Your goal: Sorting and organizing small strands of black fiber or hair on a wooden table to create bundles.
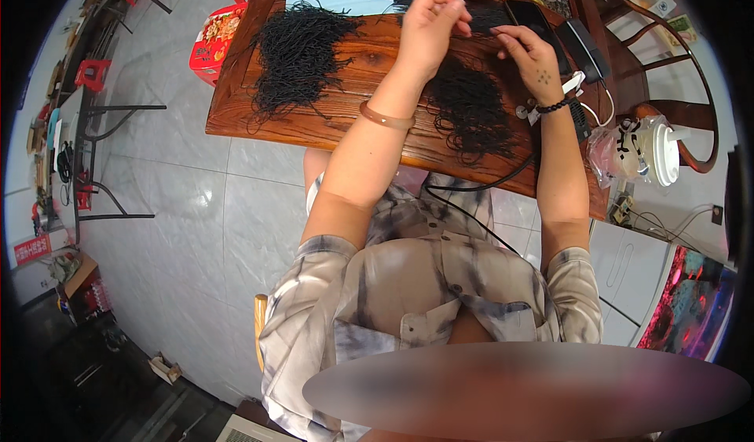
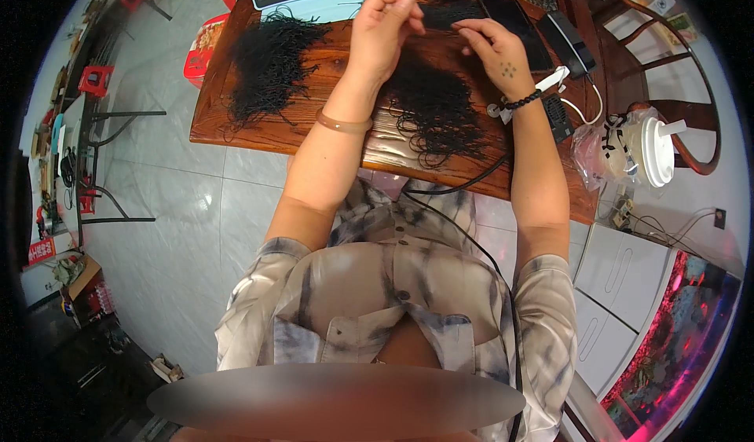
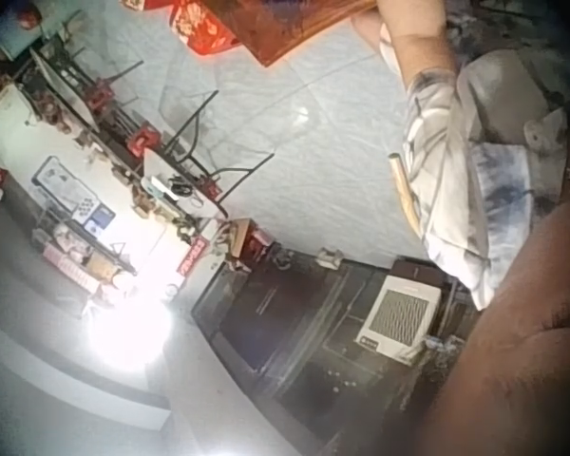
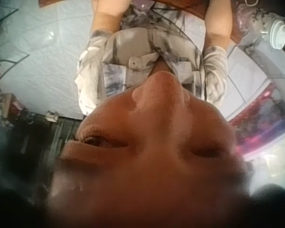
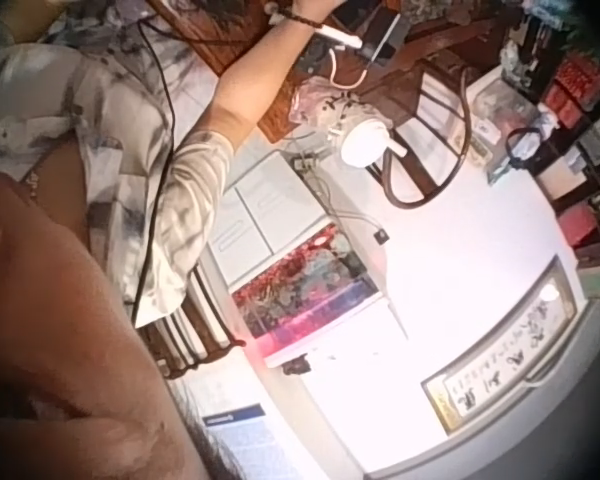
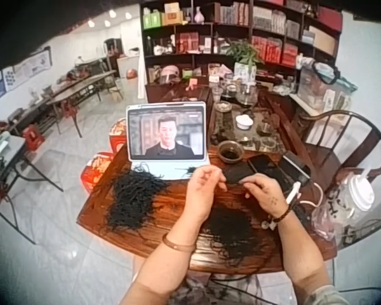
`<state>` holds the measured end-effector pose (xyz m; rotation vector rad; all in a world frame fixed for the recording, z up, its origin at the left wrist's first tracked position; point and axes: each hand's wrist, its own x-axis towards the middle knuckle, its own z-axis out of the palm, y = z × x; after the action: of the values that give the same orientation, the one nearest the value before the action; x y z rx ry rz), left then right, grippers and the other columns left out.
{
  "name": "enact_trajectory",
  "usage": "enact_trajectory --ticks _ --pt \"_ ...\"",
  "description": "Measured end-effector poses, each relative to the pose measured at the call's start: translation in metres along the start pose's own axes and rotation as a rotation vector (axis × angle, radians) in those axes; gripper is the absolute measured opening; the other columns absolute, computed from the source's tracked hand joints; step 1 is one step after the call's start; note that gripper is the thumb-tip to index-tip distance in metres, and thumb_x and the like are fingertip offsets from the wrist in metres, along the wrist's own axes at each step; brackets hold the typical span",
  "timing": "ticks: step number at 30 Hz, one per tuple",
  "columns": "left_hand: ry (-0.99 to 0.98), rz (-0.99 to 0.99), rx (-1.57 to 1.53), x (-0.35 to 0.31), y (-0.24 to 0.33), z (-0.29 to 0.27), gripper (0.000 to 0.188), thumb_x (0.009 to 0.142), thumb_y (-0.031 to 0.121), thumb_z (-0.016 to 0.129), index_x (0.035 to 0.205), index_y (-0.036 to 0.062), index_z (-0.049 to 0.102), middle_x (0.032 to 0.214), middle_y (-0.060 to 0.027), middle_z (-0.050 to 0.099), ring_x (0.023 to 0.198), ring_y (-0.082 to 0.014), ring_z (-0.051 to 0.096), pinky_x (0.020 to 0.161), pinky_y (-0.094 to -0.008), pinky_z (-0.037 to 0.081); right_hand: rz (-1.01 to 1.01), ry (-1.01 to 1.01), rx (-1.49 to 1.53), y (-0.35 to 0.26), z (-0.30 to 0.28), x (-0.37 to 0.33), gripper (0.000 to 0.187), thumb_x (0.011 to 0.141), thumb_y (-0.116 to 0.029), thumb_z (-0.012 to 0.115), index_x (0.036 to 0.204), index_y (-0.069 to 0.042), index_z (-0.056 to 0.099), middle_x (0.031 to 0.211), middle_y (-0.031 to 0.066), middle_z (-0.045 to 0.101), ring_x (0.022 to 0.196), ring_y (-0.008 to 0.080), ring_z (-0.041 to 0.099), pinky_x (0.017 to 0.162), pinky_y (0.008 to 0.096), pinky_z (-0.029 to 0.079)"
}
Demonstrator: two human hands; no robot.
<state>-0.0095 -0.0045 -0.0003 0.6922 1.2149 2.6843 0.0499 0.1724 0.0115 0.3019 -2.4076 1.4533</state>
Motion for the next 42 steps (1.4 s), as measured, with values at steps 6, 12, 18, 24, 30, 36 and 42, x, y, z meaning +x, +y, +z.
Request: enact_trajectory --ticks 6,12,18,24,30,36,42 --pt "0.139 0.032 -0.081 0.004 0.005 -0.010 0.007 0.089 0.009 0.052 0.091 0.0031 0.053 0.076 -0.0058 0.058 0.065 -0.0120 0.055 0.061 -0.0269 0.051 0.110 0.207 0.094 0.004 -0.024 0.001 0.017 0.084 -0.012 0.061 0.096 -0.002 0.066 0.083 0.0046 0.064 0.059 0.0054 0.053 0.057 0.0175 0.043" --pt "0.144 0.009 -0.057 0.004 0.004 -0.009 0.006 0.089 0.009 0.053 0.091 0.0035 0.053 0.076 -0.0054 0.058 0.064 -0.0110 0.055 0.060 -0.0253 0.050 0.194 0.399 0.511 -0.001 -0.029 0.000 0.017 0.082 -0.009 0.064 0.095 0.001 0.064 0.083 0.0049 0.064 0.062 0.0064 0.054 0.058 0.0179 0.044" --pt "-0.029 -0.143 0.185 -0.007 0.001 0.006 0.010 0.085 0.009 0.059 0.092 0.0025 0.058 0.076 -0.0048 0.060 0.064 -0.0096 0.055 0.059 -0.0211 0.047 0.086 0.272 0.492 -0.010 -0.020 -0.003 0.015 0.081 -0.007 0.063 0.094 0.001 0.064 0.087 0.0045 0.063 0.064 0.0078 0.056 0.060 0.0186 0.045" --pt "-0.144 -0.134 0.331 -0.013 0.000 0.016 0.011 0.084 0.008 0.061 0.092 0.0016 0.060 0.076 -0.0035 0.061 0.064 -0.0082 0.054 0.060 -0.0201 0.046 0.095 0.125 0.439 -0.010 -0.020 -0.005 0.017 0.083 -0.010 0.062 0.097 0.000 0.065 0.083 0.0015 0.061 0.069 0.0066 0.052 0.065 0.0182 0.042" --pt "-0.171 -0.109 0.344 -0.014 -0.004 0.016 0.008 0.083 0.008 0.061 0.089 0.0031 0.060 0.075 -0.0022 0.060 0.063 -0.0068 0.055 0.055 -0.0202 0.047 0.177 0.068 0.636 -0.012 -0.016 -0.005 0.018 0.083 -0.010 0.062 0.098 0.000 0.064 0.083 0.0011 0.061 0.069 0.0072 0.051 0.064 0.0185 0.042" --pt "-0.147 -0.143 0.389 -0.016 -0.003 0.016 0.009 0.083 0.010 0.062 0.090 0.0030 0.061 0.076 -0.0018 0.061 0.065 -0.0071 0.055 0.060 -0.0192 0.047 0.124 0.081 0.600 -0.014 -0.014 -0.006 0.018 0.083 -0.010 0.062 0.099 0.000 0.064 0.084 0.0015 0.061 0.069 0.0074 0.051 0.064 0.0188 0.042" --pt "-0.185 -0.118 0.508 -0.017 -0.006 0.017 0.011 0.082 0.012 0.063 0.089 0.0037 0.062 0.077 -0.0011 0.061 0.067 -0.0066 0.056 0.060 -0.0198 0.047 0.114 0.116 0.618 -0.014 -0.013 -0.007 0.016 0.083 -0.009 0.062 0.096 -0.001 0.064 0.085 0.0017 0.061 0.069 0.0072 0.051 0.063 0.0189 0.042"
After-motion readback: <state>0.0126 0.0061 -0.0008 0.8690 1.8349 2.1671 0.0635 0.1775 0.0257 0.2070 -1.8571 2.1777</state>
